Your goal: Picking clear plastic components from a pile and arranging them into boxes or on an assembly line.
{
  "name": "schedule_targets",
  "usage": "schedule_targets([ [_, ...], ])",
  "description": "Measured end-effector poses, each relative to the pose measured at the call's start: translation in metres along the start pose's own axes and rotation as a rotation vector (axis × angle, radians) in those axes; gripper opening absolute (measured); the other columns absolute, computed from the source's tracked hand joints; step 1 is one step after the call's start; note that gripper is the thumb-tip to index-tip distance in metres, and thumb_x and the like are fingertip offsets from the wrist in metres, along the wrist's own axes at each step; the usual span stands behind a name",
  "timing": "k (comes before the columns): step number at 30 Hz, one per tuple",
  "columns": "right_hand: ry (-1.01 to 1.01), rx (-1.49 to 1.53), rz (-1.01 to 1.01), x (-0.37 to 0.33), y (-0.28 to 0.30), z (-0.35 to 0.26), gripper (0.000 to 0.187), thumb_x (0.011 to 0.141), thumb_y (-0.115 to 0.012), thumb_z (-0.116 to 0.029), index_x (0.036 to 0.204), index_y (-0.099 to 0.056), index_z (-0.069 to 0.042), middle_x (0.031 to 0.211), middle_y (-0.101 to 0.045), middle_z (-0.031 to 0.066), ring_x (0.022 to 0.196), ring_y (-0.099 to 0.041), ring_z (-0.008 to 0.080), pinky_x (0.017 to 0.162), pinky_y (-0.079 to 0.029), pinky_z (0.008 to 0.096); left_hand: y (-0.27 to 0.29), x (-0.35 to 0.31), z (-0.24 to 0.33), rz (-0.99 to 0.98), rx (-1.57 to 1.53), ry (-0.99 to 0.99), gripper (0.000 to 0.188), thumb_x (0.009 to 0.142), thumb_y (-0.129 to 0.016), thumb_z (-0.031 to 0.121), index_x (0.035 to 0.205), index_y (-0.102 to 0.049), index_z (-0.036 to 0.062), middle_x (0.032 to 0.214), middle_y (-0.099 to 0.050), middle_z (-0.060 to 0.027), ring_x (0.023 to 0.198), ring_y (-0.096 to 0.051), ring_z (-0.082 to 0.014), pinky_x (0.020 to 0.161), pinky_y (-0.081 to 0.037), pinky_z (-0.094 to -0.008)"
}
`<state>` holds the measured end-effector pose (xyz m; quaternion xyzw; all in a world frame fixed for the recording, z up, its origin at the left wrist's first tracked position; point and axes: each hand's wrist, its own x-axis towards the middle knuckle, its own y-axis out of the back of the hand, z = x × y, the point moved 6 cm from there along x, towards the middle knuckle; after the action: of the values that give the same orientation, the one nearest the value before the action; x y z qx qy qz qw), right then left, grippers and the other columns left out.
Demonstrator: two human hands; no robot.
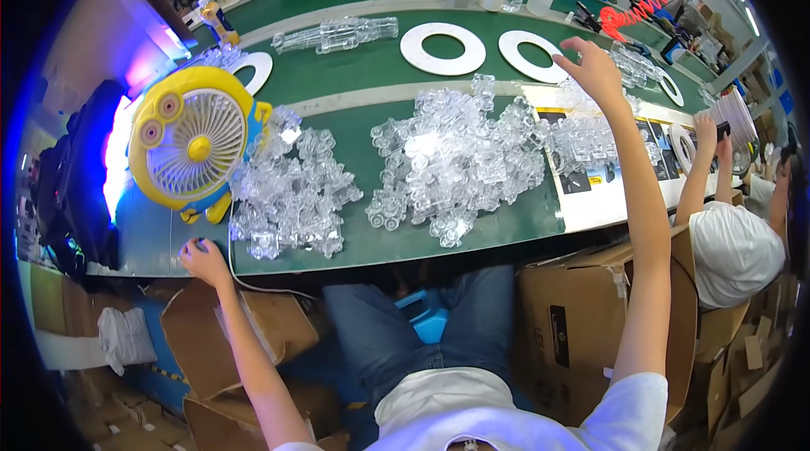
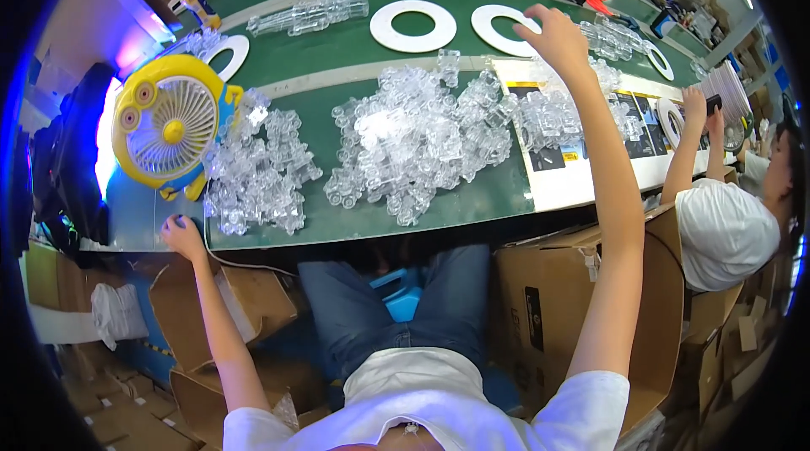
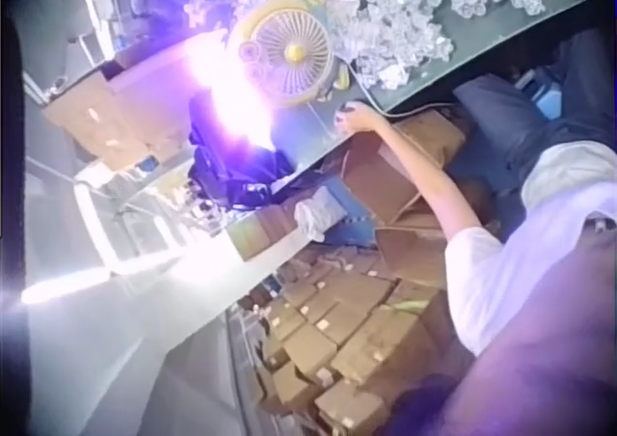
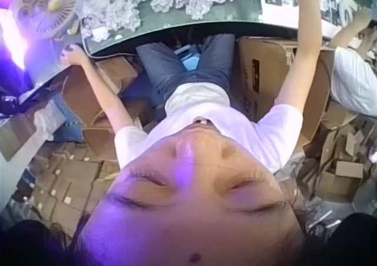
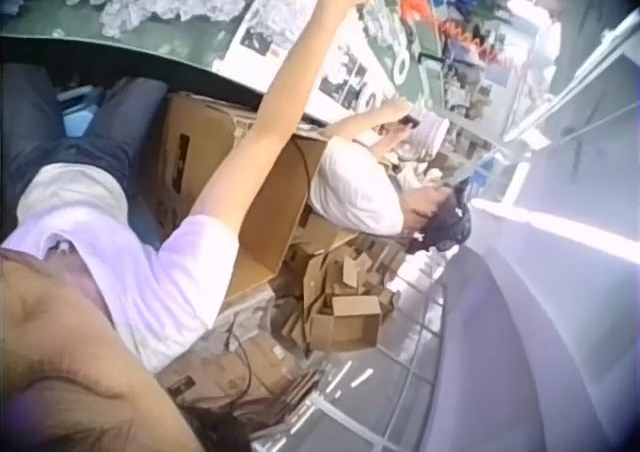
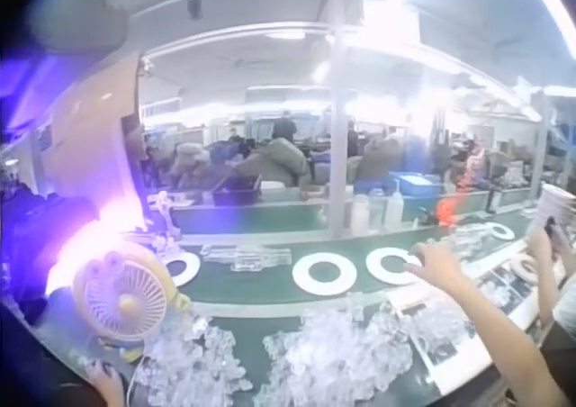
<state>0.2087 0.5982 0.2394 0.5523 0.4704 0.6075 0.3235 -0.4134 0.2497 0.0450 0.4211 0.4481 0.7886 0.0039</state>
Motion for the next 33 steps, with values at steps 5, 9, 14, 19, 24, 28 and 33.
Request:
schedule_targets([
  [5, 0.057, 0.512, 0.103, -0.042, 0.028, -0.073, 0.034, 0.076, -0.061, -0.031, 0.101, -0.058, -0.008, 0.1, -0.06, 0.0076, 0.081, -0.06, 0.0177, 0.07, -0.045, 0.0275, 0.002, -0.002, 0.006, 0.017, -0.024, 0.01, 0.02, 0.071, -0.056, 0.017, 0.086, -0.058, 0.0049, 0.096, -0.052, -0.0176, 0.091, -0.048, -0.0341, 0.079, -0.038, -0.043],
  [9, -0.052, 1.084, 0.33, -0.122, 0.031, -0.128, 0.023, 0.079, -0.06, -0.012, 0.099, -0.056, -0.002, 0.092, -0.059, 0.0059, 0.077, -0.055, 0.0119, 0.068, -0.044, 0.0222, 0.002, -0.004, -0.005, 0.03, -0.037, 0.031, 0.019, 0.07, -0.056, 0.017, 0.085, -0.058, 0.0044, 0.095, -0.051, -0.0176, 0.091, -0.048, -0.0339, 0.079, -0.038, -0.0425],
  [14, 0.211, 1.12, 0.28, -0.278, -0.032, -0.165, 0.005, 0.076, -0.051, 0.0, 0.08, -0.051, -0.002, 0.074, -0.058, 0.0075, 0.057, -0.051, 0.0117, 0.052, -0.041, 0.0223, 0.005, -0.003, 0.008, 0.044, -0.042, 0.02, 0.021, 0.07, -0.055, 0.016, 0.086, -0.057, 0.0038, 0.098, -0.05, -0.0164, 0.093, -0.046, -0.0324, 0.08, -0.037, -0.0419],
  [19, -0.039, 1.236, -0.387, -0.378, -0.133, -0.182, 0.026, 0.073, -0.062, -0.002, 0.098, -0.054, -0.001, 0.074, -0.059, 0.0063, 0.056, -0.055, 0.0089, 0.05, -0.043, 0.0196, 0.007, 0.002, 0.008, 0.06, -0.064, 0.006, 0.021, 0.069, -0.056, 0.015, 0.087, -0.056, 0.0029, 0.098, -0.05, -0.0175, 0.094, -0.046, -0.0325, 0.081, -0.037, -0.0423],
  [24, -0.167, 1.206, -0.498, -0.4, -0.169, -0.167, 0.026, 0.075, -0.061, -0.004, 0.1, -0.053, -0.003, 0.073, -0.058, 0.0035, 0.056, -0.052, 0.0066, 0.049, -0.041, 0.0192, 0.023, -0.007, -0.001, 0.157, -0.22, 0.057, 0.024, 0.073, -0.053, 0.012, 0.095, -0.054, 0.0015, 0.106, -0.046, -0.0189, 0.108, -0.04, -0.0339, 0.091, -0.031, -0.0431],
  [28, -0.222, 1.214, -0.455, -0.381, -0.171, -0.157, 0.025, 0.079, -0.057, -0.005, 0.102, -0.051, -0.003, 0.073, -0.057, 0.0034, 0.056, -0.053, 0.0073, 0.05, -0.042, 0.0182, 0.046, -0.069, -0.039, 0.207, -0.232, 0.216, 0.042, 0.077, -0.052, 0.017, 0.115, -0.043, 0.003, 0.119, -0.039, -0.0186, 0.114, -0.035, -0.0343, 0.095, -0.027, -0.0437],
  [33, -0.254, 1.306, -0.46, -0.374, -0.178, -0.159, 0.023, 0.082, -0.054, -0.008, 0.104, -0.049, -0.001, 0.075, -0.057, 0.0045, 0.06, -0.054, 0.0076, 0.054, -0.043, 0.0172, 0.029, -0.207, -0.117, -0.432, 0.215, 0.442, 0.089, 0.064, -0.064, 0.049, 0.128, -0.027, -0.0002, 0.122, -0.037, -0.0239, 0.113, -0.037, -0.0373, 0.091, -0.032, -0.0437],
])
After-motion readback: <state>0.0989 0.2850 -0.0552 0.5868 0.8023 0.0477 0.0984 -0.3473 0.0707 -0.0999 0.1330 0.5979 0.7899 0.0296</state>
